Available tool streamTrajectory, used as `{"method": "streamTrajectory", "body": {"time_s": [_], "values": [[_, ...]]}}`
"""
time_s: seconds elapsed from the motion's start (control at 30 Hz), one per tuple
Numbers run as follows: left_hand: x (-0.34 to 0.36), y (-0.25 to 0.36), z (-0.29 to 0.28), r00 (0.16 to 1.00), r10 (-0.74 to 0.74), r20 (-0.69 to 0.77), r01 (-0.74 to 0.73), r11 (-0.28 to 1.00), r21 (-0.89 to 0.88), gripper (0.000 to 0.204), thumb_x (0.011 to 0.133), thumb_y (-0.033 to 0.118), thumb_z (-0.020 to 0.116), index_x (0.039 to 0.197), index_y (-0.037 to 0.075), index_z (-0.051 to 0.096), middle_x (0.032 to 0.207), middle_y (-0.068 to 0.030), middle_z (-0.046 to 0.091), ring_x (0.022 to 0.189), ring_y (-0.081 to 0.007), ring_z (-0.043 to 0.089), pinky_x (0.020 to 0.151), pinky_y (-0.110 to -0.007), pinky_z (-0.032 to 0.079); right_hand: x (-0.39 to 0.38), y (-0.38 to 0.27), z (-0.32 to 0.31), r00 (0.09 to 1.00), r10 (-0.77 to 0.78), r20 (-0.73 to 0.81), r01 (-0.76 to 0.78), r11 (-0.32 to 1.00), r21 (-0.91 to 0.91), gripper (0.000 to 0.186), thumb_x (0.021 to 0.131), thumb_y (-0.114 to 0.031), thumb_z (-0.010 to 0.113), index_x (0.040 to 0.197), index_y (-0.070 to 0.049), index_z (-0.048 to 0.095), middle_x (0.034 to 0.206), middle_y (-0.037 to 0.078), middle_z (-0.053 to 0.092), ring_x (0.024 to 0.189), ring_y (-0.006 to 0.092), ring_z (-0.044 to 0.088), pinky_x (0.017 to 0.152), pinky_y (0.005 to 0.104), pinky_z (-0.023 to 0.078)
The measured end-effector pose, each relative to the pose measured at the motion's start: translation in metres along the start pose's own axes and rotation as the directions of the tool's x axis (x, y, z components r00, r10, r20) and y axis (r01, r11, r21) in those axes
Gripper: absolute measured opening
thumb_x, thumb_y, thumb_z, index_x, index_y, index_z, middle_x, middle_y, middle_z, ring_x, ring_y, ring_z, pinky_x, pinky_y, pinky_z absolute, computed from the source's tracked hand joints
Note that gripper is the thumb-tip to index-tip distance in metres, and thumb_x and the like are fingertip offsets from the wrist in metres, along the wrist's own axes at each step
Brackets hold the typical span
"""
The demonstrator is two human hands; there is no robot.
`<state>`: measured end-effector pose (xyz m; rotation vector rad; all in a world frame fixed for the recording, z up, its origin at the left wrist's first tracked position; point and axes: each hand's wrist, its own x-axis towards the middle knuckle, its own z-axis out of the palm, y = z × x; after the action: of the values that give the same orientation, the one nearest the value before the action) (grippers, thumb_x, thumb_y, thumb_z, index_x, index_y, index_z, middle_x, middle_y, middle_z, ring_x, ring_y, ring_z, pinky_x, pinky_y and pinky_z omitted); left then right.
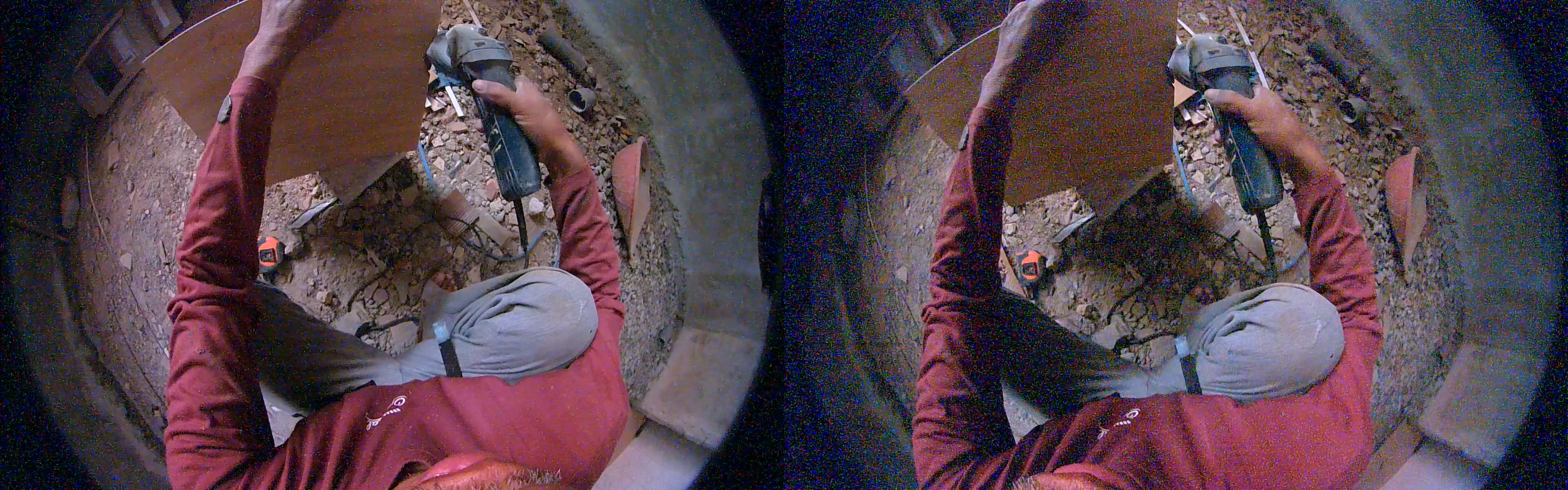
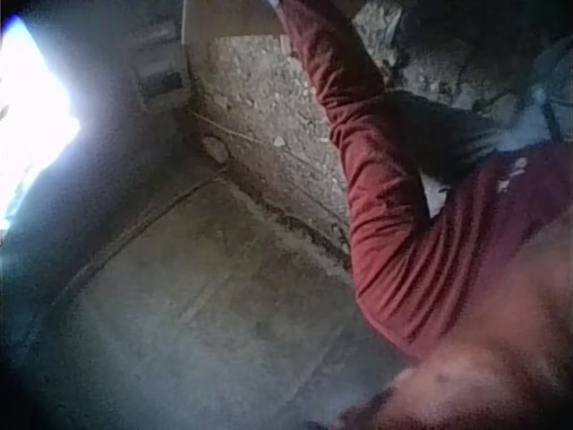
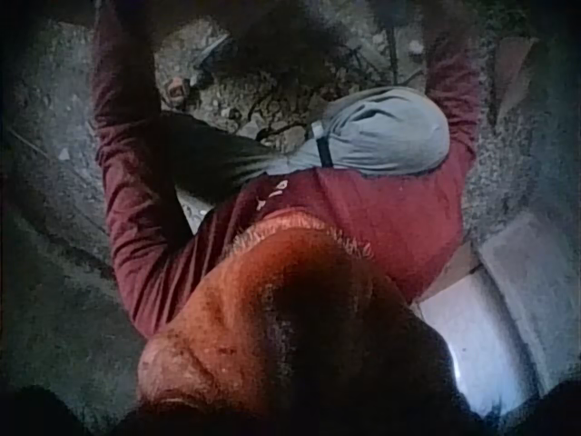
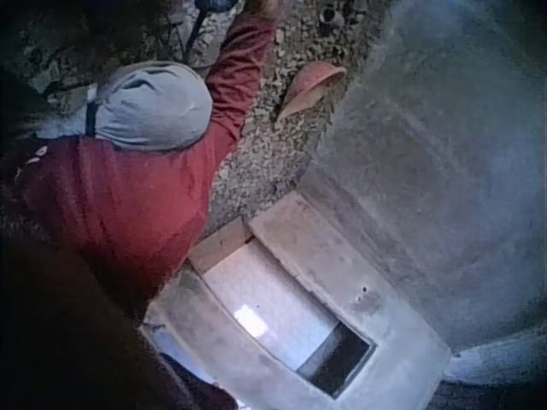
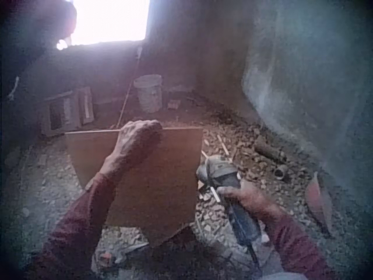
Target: The person crouches on the floor and uses an angle grinder to cut along the edge of a square tile.
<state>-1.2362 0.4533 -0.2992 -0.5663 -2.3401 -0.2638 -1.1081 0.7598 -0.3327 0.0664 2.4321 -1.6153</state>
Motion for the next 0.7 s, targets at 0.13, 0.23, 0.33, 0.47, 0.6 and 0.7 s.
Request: {"method": "streamTrajectory", "body": {"time_s": [0.13,0.23,0.33,0.47,0.6,0.7], "values": [[0.001,0.003,0.001,1.000,0.000,0.002,0.000,1.000,0.012,0.022,0.092,0.029,0.060,0.090,0.009,0.071,0.089,-0.0170,0.072,0.091,-0.0371,0.070,0.083,-0.050,0.052,-0.001,-0.001,-0.001,1.000,-0.029,0.003,0.029,1.000,-0.005,0.046,0.085,-0.054,0.074,0.088,-0.009,0.061,0.072,0.000,0.059,0.056,0.0107,0.057,0.053,0.0276,0.047],[0.000,0.000,-0.002,1.000,-0.015,0.020,0.015,1.000,0.002,0.022,0.092,0.028,0.060,0.090,0.009,0.071,0.090,-0.0167,0.073,0.091,-0.0368,0.070,0.084,-0.050,0.052,0.004,0.002,-0.002,1.000,0.021,0.022,-0.021,1.000,-0.003,0.047,0.086,-0.054,0.073,0.088,-0.009,0.061,0.072,0.000,0.058,0.055,0.0109,0.056,0.053,0.0276,0.047],[0.000,0.001,0.000,1.000,-0.009,-0.009,0.009,1.000,-0.019,0.022,0.093,0.028,0.060,0.091,0.010,0.071,0.090,-0.0163,0.073,0.091,-0.0366,0.070,0.084,-0.050,0.052,0.000,0.002,0.001,1.000,-0.008,0.000,0.008,1.000,-0.004,0.048,0.086,-0.055,0.073,0.088,-0.008,0.062,0.071,0.000,0.058,0.055,0.0109,0.056,0.052,0.0275,0.046],[0.001,0.002,0.001,1.000,-0.016,0.011,0.016,1.000,-0.014,0.021,0.093,0.028,0.059,0.091,0.010,0.070,0.090,-0.0163,0.072,0.091,-0.0365,0.070,0.083,-0.050,0.052,0.000,0.002,-0.001,1.000,0.008,0.005,-0.008,0.999,-0.036,0.049,0.085,-0.055,0.074,0.087,-0.007,0.062,0.069,0.002,0.061,0.055,0.0129,0.060,0.052,0.0284,0.049],[0.000,-0.001,0.001,1.000,0.006,0.009,-0.006,1.000,0.002,0.021,0.094,0.027,0.059,0.090,0.010,0.069,0.089,-0.0162,0.072,0.090,-0.0371,0.069,0.082,-0.050,0.052,0.003,0.005,-0.003,1.000,0.018,0.000,-0.018,0.999,-0.049,0.051,0.084,-0.054,0.076,0.085,-0.005,0.064,0.067,0.005,0.065,0.054,0.0166,0.065,0.053,0.0317,0.053],[-0.001,0.000,-0.001,1.000,0.023,-0.010,-0.023,1.000,-0.014,0.020,0.093,0.027,0.059,0.090,0.010,0.069,0.089,-0.0162,0.071,0.090,-0.0375,0.069,0.081,-0.050,0.051,0.003,0.010,-0.003,1.000,0.018,0.007,-0.017,0.999,-0.030,0.049,0.084,-0.056,0.075,0.085,-0.008,0.064,0.069,0.001,0.061,0.054,0.0123,0.059,0.052,0.0288,0.048]]}}
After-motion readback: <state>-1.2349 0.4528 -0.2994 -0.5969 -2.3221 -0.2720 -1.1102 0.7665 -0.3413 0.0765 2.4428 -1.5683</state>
